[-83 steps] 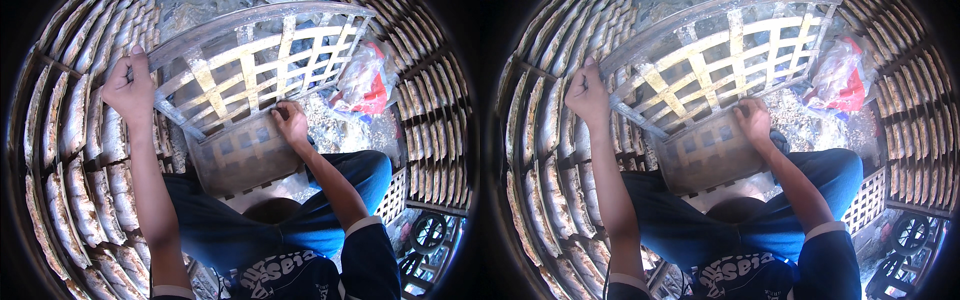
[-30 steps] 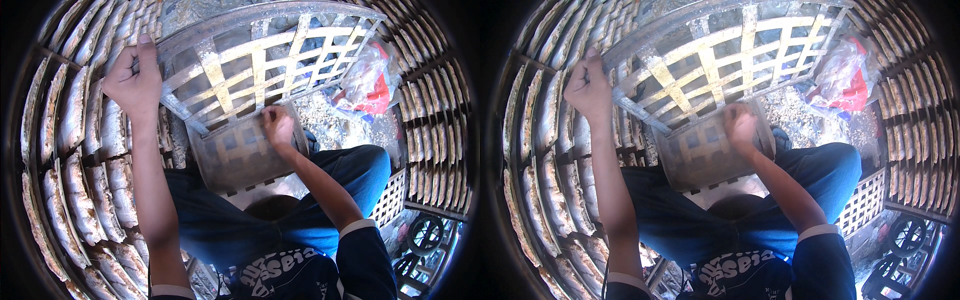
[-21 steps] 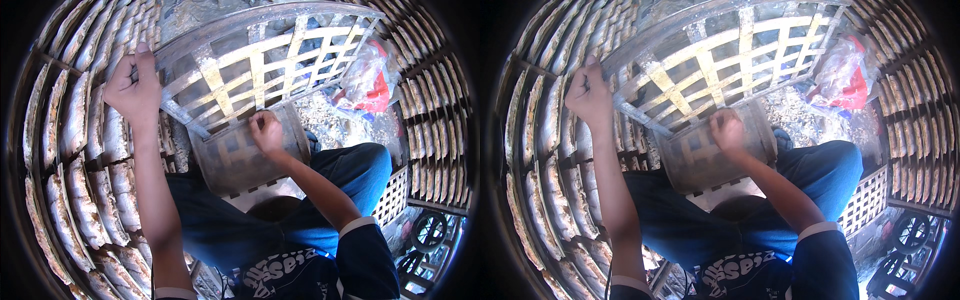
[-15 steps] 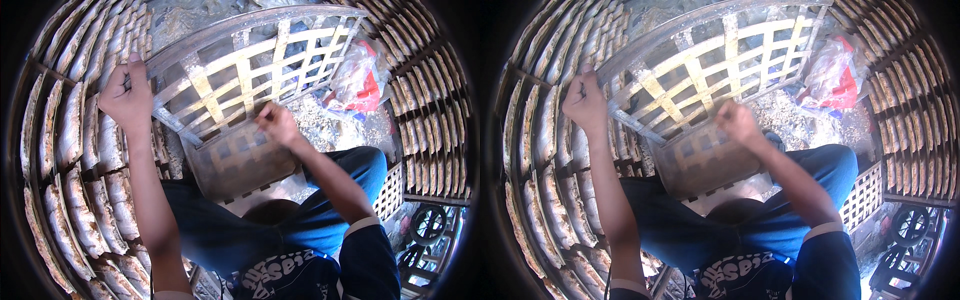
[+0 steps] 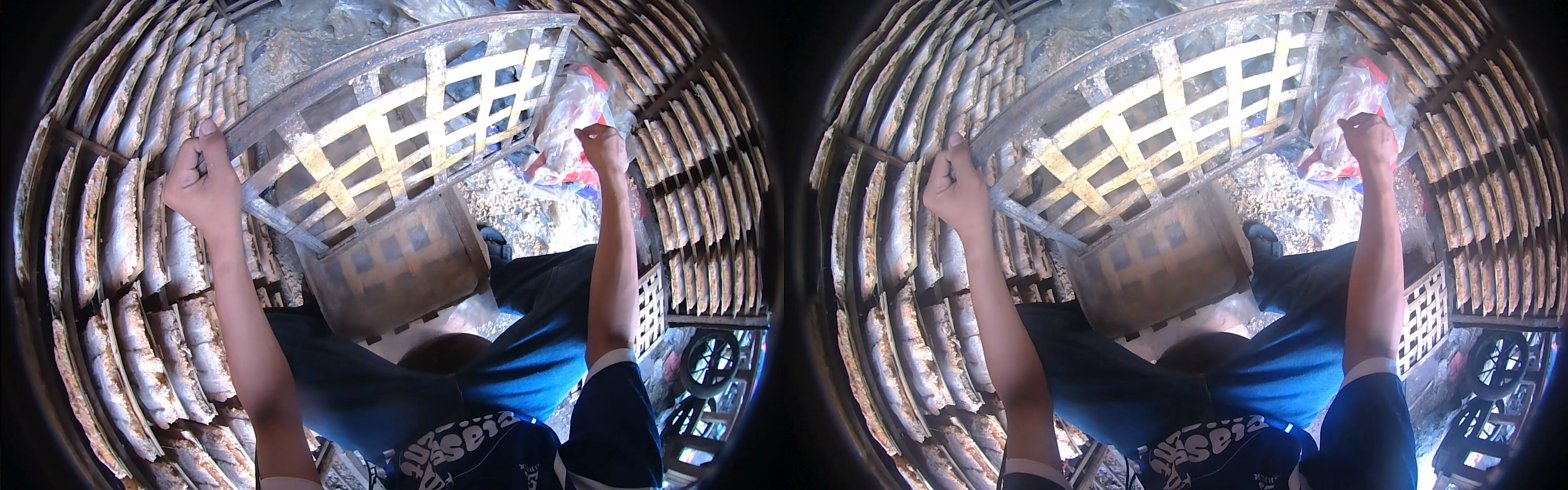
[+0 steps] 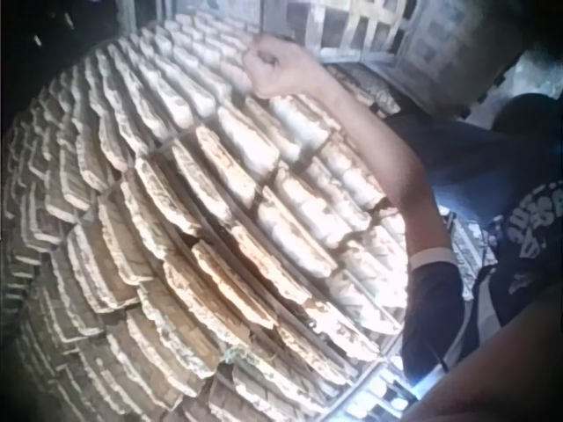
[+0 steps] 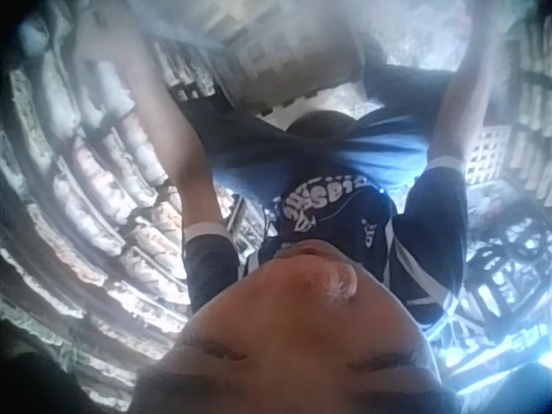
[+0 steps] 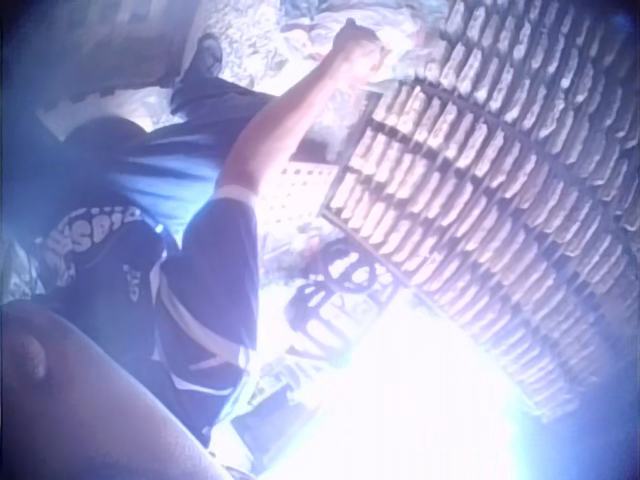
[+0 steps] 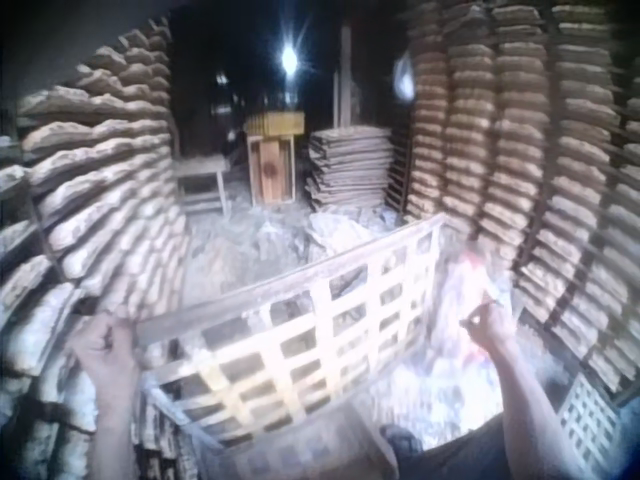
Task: The person assembles a wooden lattice tray by hand, inserting small wooden slats into the frame and adjusting them. The person then places a plastic bag into the tray and continues assembling another tray in the same manner.
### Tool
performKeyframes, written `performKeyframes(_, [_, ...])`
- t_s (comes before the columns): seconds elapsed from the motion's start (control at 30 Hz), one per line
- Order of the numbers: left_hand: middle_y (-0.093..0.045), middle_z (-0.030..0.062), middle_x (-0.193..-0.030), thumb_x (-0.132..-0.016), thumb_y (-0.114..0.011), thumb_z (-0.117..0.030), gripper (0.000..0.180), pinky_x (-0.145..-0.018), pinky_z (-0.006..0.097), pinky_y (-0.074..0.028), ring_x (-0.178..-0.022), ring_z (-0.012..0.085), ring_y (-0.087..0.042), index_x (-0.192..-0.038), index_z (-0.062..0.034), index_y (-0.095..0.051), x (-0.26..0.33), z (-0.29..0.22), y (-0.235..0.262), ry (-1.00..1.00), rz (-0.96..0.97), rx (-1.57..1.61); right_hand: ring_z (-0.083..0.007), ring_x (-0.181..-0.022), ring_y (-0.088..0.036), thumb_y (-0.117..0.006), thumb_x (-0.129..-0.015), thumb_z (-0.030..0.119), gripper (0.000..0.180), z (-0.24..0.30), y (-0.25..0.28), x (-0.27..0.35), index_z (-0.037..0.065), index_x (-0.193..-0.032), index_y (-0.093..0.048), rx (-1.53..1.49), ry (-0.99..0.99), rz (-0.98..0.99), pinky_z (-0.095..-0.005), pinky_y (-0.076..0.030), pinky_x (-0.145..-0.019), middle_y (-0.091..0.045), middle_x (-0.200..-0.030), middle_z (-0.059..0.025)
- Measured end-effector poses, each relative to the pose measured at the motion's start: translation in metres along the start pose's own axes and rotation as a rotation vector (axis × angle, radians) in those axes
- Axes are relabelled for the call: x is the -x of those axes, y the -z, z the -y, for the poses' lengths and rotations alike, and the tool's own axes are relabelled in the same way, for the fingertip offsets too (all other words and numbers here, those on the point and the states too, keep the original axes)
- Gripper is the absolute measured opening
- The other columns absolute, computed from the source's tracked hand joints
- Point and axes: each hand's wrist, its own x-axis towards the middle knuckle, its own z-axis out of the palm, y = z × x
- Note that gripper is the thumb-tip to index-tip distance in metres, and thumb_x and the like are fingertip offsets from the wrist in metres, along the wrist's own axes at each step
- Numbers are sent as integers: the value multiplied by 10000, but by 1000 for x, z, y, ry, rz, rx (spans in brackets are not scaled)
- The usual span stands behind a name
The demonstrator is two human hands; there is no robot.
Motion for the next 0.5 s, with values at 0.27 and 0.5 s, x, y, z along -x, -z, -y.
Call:
performKeyframes(0.27, [-428, -50, -565, -1012, -652, -199, 425, -531, 246, -282, -591, 32, -358, -646, -8, -554, -1, -1, -4, 22, -8, 47, -300, -957, -738, -734, -859, 400, 394, 29, -5, 1, 69, -1070, -761, -406, 138, -8, -395, -553, -868, -771, -987, -145])
performKeyframes(0.5, [-450, -54, -557, -1012, -657, -200, 421, -515, 249, -276, -567, 26, -359, -652, 1, -574, 0, -3, -5, -36, -20, 41, -338, -852, -737, -708, -884, 405, 377, 31, -8, 0, 34, -911, -773, -385, 136, 96, -418, -552, -814, -756, -844, -167])
